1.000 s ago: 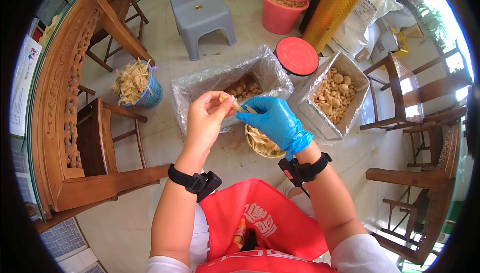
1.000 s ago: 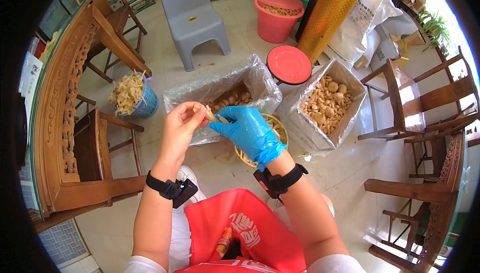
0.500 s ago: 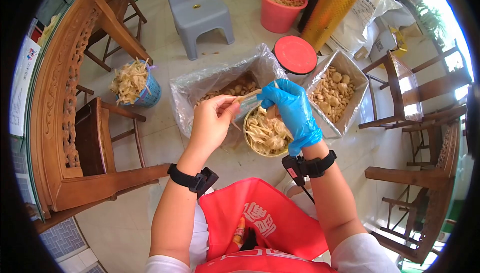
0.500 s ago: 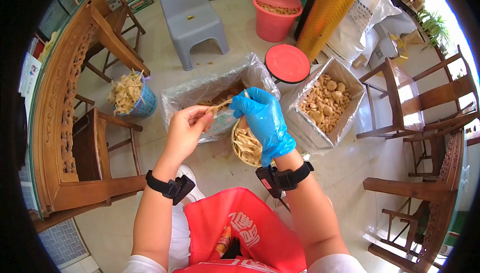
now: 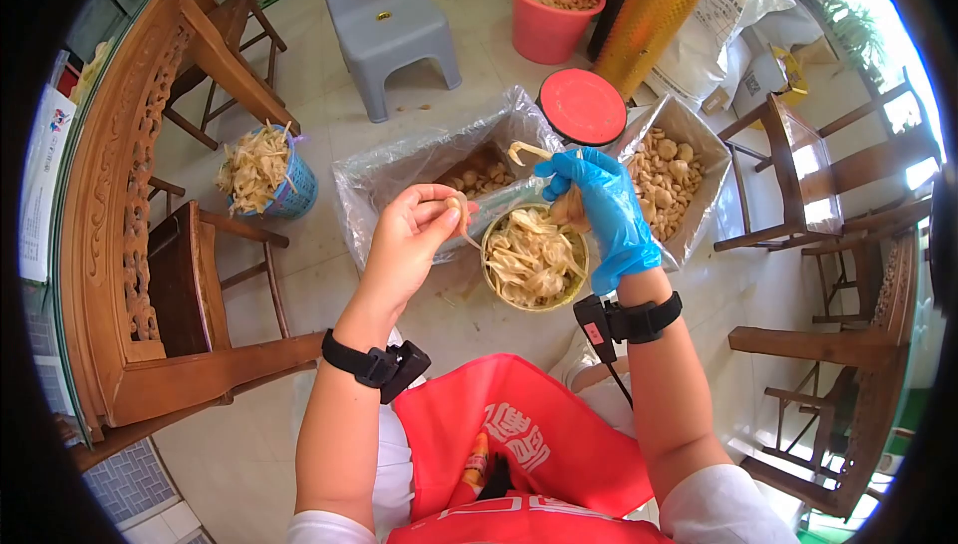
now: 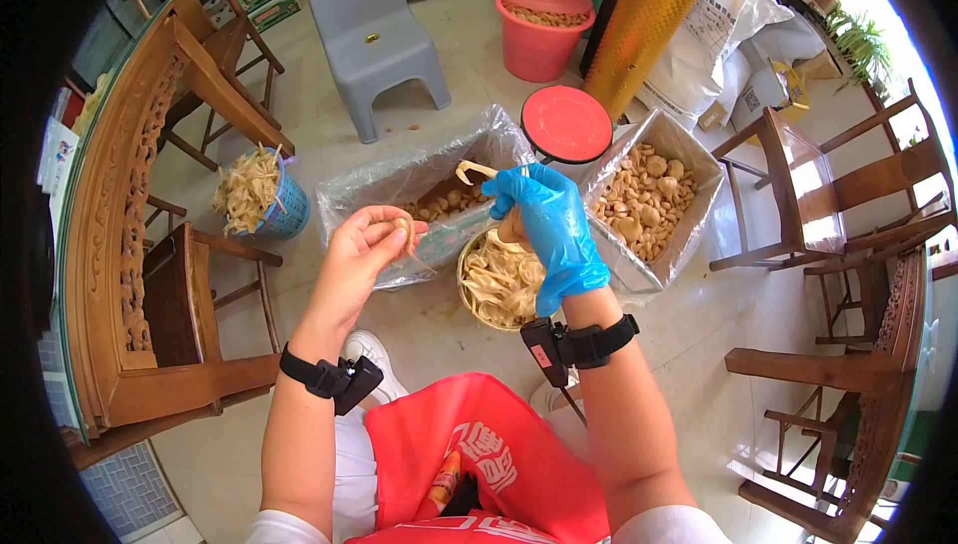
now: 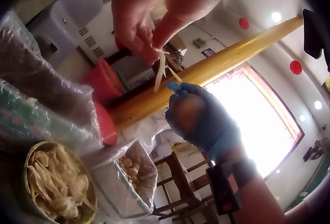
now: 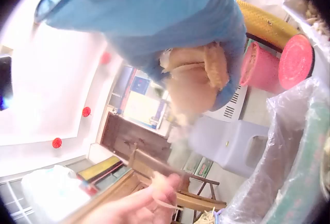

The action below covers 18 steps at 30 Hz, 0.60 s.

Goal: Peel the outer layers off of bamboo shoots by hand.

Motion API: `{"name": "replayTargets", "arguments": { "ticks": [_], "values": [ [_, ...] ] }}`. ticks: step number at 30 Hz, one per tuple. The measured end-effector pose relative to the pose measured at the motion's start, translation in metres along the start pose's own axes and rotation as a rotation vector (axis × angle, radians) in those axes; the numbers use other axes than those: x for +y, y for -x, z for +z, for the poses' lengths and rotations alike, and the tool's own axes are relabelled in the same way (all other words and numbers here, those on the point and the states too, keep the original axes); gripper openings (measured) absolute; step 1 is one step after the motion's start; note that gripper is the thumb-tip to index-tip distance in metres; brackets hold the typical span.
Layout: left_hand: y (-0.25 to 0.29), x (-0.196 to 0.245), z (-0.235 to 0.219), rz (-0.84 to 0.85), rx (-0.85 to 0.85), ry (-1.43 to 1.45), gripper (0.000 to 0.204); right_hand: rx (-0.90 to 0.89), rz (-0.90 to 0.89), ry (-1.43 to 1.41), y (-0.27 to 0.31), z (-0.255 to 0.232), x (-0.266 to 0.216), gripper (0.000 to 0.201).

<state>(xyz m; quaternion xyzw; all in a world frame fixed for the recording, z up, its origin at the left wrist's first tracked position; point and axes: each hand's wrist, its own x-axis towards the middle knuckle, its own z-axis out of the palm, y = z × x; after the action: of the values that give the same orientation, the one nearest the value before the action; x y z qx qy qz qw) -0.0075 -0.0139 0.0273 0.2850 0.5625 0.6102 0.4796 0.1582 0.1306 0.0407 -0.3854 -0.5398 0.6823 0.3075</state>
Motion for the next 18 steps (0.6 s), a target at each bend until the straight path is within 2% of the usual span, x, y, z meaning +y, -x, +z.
{"name": "replayTargets", "arguments": {
  "ticks": [8,11,14,17,18],
  "values": [
    [0.0,-0.002,0.002,0.028,0.022,-0.04,0.021,-0.036,0.032,0.013,-0.002,0.005,0.005,0.015],
    [-0.001,-0.004,0.005,0.049,0.034,-0.007,0.021,-0.116,0.022,0.001,0.005,0.019,0.005,0.015],
    [-0.003,-0.006,0.009,0.057,0.048,0.018,0.022,-0.177,0.107,0.183,0.015,0.035,0.005,0.02],
    [-0.006,-0.01,0.008,0.06,0.04,-0.032,0.022,-0.209,0.046,0.266,0.02,0.042,0.01,0.02],
    [-0.006,-0.011,0.008,0.059,0.041,-0.032,0.022,-0.185,0.08,0.277,0.023,0.044,0.008,0.022]
  ]
}}
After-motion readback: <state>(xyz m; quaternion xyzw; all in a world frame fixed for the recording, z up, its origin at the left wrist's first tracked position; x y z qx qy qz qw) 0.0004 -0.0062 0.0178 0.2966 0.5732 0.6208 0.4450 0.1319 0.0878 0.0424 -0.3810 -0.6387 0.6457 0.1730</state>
